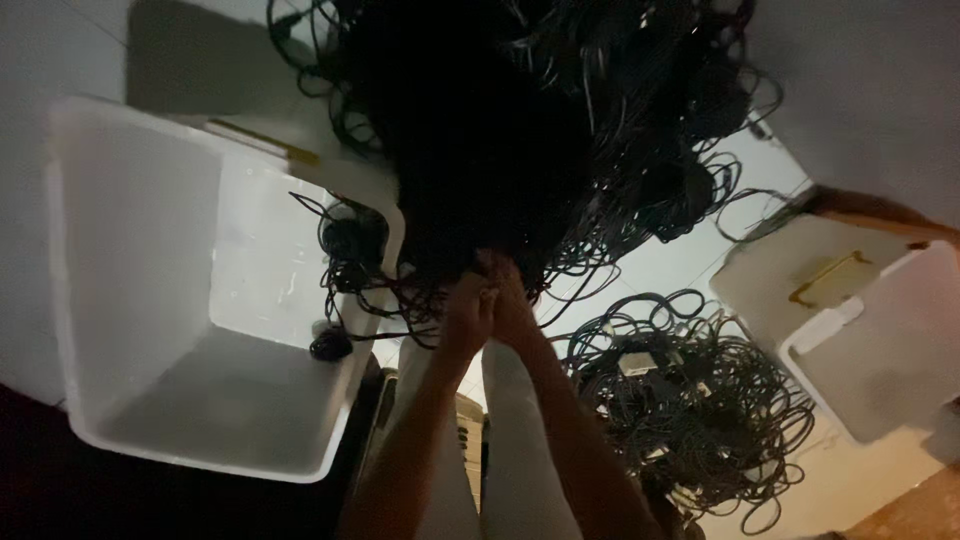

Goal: The person sorts through a large pile of black cables on the floor, picking up individual cables and moving them between the pile and white plastic bins.

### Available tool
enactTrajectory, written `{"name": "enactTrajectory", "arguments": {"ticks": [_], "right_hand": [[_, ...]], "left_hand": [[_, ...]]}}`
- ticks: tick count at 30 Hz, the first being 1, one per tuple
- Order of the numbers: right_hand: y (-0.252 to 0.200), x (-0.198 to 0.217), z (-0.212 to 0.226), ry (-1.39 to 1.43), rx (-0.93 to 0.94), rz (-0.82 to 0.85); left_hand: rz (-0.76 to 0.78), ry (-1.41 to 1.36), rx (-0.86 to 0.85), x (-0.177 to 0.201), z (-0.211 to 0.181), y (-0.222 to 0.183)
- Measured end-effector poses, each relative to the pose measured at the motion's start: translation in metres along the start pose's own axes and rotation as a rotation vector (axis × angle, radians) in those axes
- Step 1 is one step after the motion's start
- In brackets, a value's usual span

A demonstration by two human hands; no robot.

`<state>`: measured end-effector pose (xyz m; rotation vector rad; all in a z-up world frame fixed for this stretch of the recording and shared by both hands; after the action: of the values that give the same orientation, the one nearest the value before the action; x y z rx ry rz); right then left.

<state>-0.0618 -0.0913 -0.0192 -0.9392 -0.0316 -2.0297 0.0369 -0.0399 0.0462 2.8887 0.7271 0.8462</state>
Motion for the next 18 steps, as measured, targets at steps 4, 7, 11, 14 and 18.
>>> {"name": "enactTrajectory", "arguments": {"ticks": [4, 7, 11, 14, 18], "right_hand": [[-0.039, -0.053, -0.003, -0.266, -0.155, 0.272], [-0.058, -0.029, 0.017, 0.046, -0.085, 0.049], [-0.054, -0.021, 0.038, -0.09, -0.082, 0.088], [-0.061, -0.011, 0.054, -0.062, -0.094, 0.115], [-0.068, 0.014, 0.075, 0.129, -0.13, -0.005]], "left_hand": [[-0.016, 0.067, -0.142, 0.017, -0.032, -0.003], [-0.058, 0.022, -0.15, 0.033, -0.045, -0.008], [-0.004, 0.061, -0.064, 0.041, -0.063, -0.022], [0.026, 0.016, -0.011, 0.043, -0.083, -0.036], [0.044, -0.111, 0.037, 0.034, -0.114, -0.058]]}}
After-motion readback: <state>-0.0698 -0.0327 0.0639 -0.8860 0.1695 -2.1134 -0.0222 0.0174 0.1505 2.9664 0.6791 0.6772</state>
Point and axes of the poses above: each hand's wrist, its own y-axis towards the middle knuckle, its own x-axis out of the back of the hand, z = x × y, the point moved 7 cm from there along y, towards the middle knuckle, and after that the axes turned 11 degrees about -x, right-handed, at the moved point
